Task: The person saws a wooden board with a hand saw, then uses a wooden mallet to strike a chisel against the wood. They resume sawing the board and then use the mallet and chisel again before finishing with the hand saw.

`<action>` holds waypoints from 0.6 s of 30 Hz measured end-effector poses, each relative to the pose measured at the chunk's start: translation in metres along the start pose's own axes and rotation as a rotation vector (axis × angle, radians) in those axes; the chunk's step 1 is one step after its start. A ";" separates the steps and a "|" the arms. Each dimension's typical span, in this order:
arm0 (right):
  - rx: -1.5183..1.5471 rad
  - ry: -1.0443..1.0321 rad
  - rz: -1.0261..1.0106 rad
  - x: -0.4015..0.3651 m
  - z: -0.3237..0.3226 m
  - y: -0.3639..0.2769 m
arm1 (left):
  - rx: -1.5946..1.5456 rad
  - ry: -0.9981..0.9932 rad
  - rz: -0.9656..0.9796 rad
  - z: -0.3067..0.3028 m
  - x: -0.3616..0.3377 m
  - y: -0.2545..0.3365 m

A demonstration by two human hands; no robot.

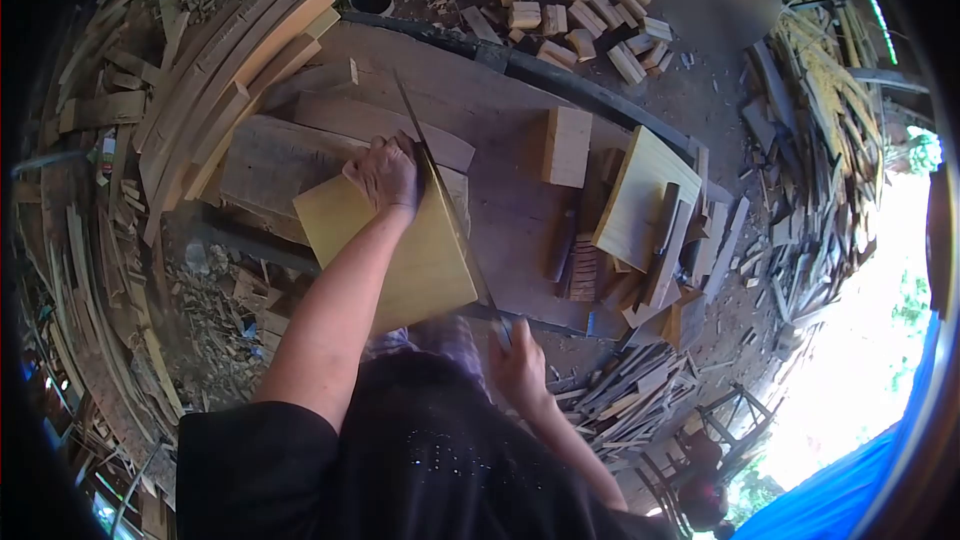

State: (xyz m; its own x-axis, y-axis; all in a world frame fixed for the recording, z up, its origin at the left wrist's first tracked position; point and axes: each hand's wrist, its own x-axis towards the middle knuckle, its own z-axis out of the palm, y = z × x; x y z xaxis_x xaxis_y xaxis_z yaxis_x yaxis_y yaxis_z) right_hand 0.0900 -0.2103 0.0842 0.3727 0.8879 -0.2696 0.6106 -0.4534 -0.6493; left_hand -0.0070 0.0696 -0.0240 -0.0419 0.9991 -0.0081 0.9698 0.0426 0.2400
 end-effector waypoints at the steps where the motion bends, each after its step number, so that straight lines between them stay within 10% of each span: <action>1: -0.009 0.042 -0.068 0.027 0.013 -0.002 | -0.010 -0.009 0.001 0.001 -0.001 0.001; 5: 0.025 -0.008 -0.098 0.105 0.039 -0.035 | -0.007 0.069 0.027 -0.002 -0.004 0.002; 18: 0.043 0.140 0.393 -0.208 -0.013 0.076 | -0.038 0.147 0.050 0.001 -0.008 0.002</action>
State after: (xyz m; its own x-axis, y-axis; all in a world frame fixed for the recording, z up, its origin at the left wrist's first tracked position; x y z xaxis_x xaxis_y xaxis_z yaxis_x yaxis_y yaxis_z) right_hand 0.0679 -0.4310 0.0999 0.6646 0.6276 -0.4055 0.3746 -0.7494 -0.5460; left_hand -0.0042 0.0619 -0.0238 -0.0310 0.9888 0.1459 0.9619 -0.0102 0.2733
